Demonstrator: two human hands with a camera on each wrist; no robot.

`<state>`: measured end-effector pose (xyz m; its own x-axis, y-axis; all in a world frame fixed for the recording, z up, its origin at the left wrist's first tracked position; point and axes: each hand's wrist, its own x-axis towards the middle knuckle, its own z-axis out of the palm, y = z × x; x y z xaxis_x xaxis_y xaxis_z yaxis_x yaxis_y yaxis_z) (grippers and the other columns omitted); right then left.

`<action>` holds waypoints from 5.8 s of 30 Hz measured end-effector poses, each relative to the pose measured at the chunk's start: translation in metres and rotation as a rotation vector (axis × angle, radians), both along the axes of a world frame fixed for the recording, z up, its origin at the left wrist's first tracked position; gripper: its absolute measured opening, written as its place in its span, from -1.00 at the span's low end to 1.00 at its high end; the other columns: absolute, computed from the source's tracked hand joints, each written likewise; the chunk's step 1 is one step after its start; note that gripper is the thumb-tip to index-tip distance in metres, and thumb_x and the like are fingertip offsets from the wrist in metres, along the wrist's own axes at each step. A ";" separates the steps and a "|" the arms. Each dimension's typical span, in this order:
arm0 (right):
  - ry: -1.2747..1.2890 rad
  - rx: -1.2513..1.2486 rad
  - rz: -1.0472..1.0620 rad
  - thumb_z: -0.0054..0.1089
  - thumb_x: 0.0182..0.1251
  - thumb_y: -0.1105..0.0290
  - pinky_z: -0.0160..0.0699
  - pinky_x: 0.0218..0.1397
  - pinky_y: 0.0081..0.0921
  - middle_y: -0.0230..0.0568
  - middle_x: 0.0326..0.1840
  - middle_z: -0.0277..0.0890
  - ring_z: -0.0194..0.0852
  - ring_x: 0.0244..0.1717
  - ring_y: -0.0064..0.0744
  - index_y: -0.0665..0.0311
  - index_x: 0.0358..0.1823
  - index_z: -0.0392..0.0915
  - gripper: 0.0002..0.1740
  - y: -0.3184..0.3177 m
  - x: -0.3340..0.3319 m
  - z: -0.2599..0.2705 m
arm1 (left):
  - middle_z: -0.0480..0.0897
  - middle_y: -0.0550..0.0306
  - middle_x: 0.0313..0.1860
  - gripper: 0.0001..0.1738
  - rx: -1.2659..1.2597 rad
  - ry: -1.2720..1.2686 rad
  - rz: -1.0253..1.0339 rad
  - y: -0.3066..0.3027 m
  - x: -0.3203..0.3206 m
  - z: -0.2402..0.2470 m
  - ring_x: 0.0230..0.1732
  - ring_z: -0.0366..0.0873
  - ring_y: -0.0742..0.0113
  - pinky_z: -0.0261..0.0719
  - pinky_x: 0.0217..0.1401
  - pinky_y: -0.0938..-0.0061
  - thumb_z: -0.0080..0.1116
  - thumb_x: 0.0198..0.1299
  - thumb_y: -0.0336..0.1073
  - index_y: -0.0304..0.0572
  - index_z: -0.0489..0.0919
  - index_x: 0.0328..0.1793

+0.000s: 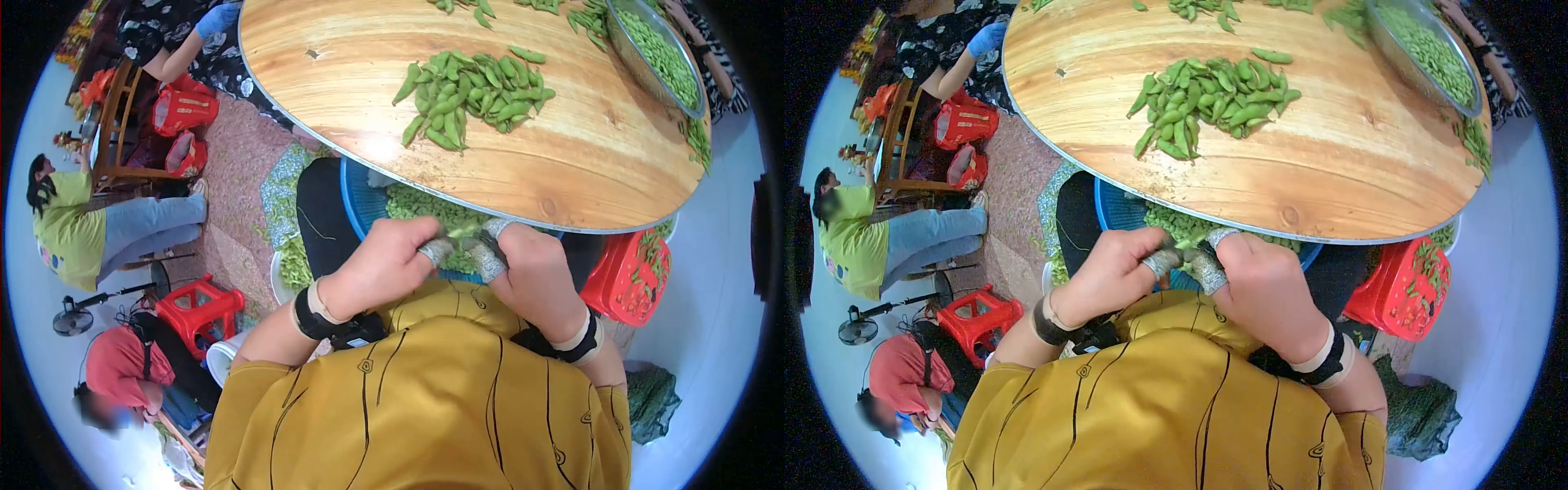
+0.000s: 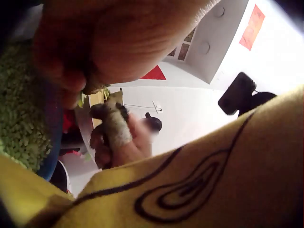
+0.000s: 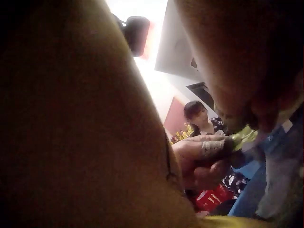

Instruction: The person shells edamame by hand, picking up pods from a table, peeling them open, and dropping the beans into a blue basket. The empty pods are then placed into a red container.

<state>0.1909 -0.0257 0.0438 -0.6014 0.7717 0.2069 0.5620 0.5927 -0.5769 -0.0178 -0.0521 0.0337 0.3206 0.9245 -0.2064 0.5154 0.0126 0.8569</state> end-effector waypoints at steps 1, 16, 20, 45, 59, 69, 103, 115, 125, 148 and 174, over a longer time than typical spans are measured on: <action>0.070 -0.055 0.001 0.31 0.01 0.42 0.46 -0.45 -0.22 -0.04 -0.57 0.43 0.51 -0.48 -0.02 0.32 -0.43 0.41 -0.78 0.000 -0.004 -0.004 | 0.58 0.06 -0.56 -0.90 0.213 0.043 -0.060 0.001 0.002 -0.001 -0.57 0.55 0.38 0.47 -0.50 0.48 0.06 0.20 -0.43 -0.28 0.51 -0.37; 0.197 -0.672 0.265 0.32 0.17 0.27 0.34 -0.55 -0.40 -0.15 -0.64 0.36 0.42 -0.64 -0.39 0.32 -0.39 0.46 -0.72 0.025 0.003 -0.005 | 0.55 0.26 -0.53 -0.80 -0.499 -0.639 -0.140 -0.001 -0.035 0.009 -0.60 0.40 0.64 0.33 -0.53 0.70 -0.02 0.38 -0.30 -0.26 0.49 -0.28; -0.063 -0.338 0.216 0.36 0.13 0.23 0.39 -0.48 -0.24 -0.04 -0.61 0.39 0.43 -0.56 0.00 0.30 -0.44 0.44 -0.68 0.028 -0.005 0.002 | 0.58 0.17 -0.55 -0.80 -0.379 -0.214 0.108 -0.015 -0.078 0.018 -0.61 0.47 0.39 0.41 -0.50 0.52 0.16 0.24 -0.27 -0.28 0.50 -0.32; 0.560 -0.726 -0.383 0.15 0.29 0.55 0.50 -0.17 -0.65 -0.33 -0.24 0.58 0.48 -0.24 -0.68 0.44 0.00 0.46 -0.74 0.013 -0.006 0.006 | 0.63 0.23 -0.29 -0.71 -0.417 -0.907 0.379 0.039 0.027 0.001 -0.47 0.50 0.60 0.31 -0.51 0.74 -0.03 0.40 -0.19 -0.20 0.54 0.06; 0.442 -0.626 -0.139 0.00 0.13 0.64 0.51 -0.29 -0.50 -0.23 -0.45 0.59 0.57 -0.40 -0.40 0.38 0.09 0.45 -0.57 0.023 0.003 0.008 | 0.63 0.26 -0.32 -0.86 -0.126 -0.671 0.161 0.033 0.031 -0.009 -0.44 0.40 0.63 0.37 -0.40 0.70 0.03 0.29 -0.44 -0.25 0.57 -0.08; 0.610 -0.840 -0.184 -0.04 0.19 0.61 0.41 -0.39 -0.60 -0.42 -0.48 0.46 0.41 -0.50 -0.58 0.34 0.10 0.44 -0.60 0.025 0.002 0.007 | 0.63 0.15 -0.33 -0.83 0.598 0.226 0.032 0.028 0.024 0.002 -0.34 0.52 0.54 0.50 -0.32 0.47 0.05 0.20 -0.56 -0.38 0.53 -0.08; 0.259 -0.250 -0.199 0.16 0.05 0.52 0.48 -0.35 -0.32 -0.13 -0.51 0.47 0.45 -0.48 -0.09 0.35 -0.21 0.48 -0.77 0.022 0.006 -0.010 | 0.52 0.15 -0.43 -0.83 -0.049 -0.142 -0.050 0.019 0.025 0.007 -0.39 0.49 0.51 0.48 -0.29 0.56 -0.07 0.18 -0.56 -0.30 0.52 -0.15; 0.123 0.046 -0.130 0.24 -0.05 0.50 0.45 -0.40 -0.17 0.01 -0.52 0.38 0.45 -0.45 0.06 0.33 -0.41 0.39 -0.80 0.003 0.010 0.001 | 0.56 -0.02 -0.48 -0.84 0.140 0.037 0.059 0.010 0.017 0.003 -0.42 0.55 0.14 0.48 -0.36 0.35 0.05 0.12 -0.49 -0.31 0.56 -0.16; 0.960 -1.245 -0.006 0.16 0.36 0.36 0.24 -0.61 -0.65 -0.48 -0.53 0.35 0.26 -0.65 -0.69 0.23 -0.07 0.37 -0.78 0.012 -0.006 -0.008 | 0.52 -0.03 -0.53 -0.88 0.358 -0.196 -0.039 0.006 0.017 0.013 -0.55 0.49 0.01 0.42 -0.48 0.31 0.05 0.22 -0.36 -0.26 0.50 -0.32; 0.519 -0.936 -0.016 0.26 0.21 0.47 0.41 -0.30 -0.68 -0.43 -0.37 0.44 0.34 -0.40 -0.72 0.33 -0.11 0.45 -0.75 0.014 -0.002 0.010 | 0.52 0.32 -0.54 -0.76 -0.225 -0.639 0.339 0.006 -0.012 0.015 -0.65 0.32 0.64 0.21 -0.63 0.71 0.04 0.37 -0.22 -0.24 0.55 -0.06; 0.814 -0.858 0.035 0.36 0.17 0.36 0.35 -0.50 -0.62 -0.44 -0.50 0.46 0.40 -0.54 -0.57 0.29 -0.30 0.53 -0.80 0.035 0.004 0.001 | 0.40 0.24 -0.63 -0.78 -0.886 -1.542 -0.067 0.016 0.022 -0.013 -0.67 0.26 0.50 0.20 -0.55 0.59 -0.05 0.41 -0.22 -0.20 0.48 -0.03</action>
<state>0.1949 0.0095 0.0448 -0.5559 0.8304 -0.0389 -0.1632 -0.1549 -0.9744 0.0037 -0.0357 0.0211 0.7152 0.6927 -0.0925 -0.6524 0.7092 0.2671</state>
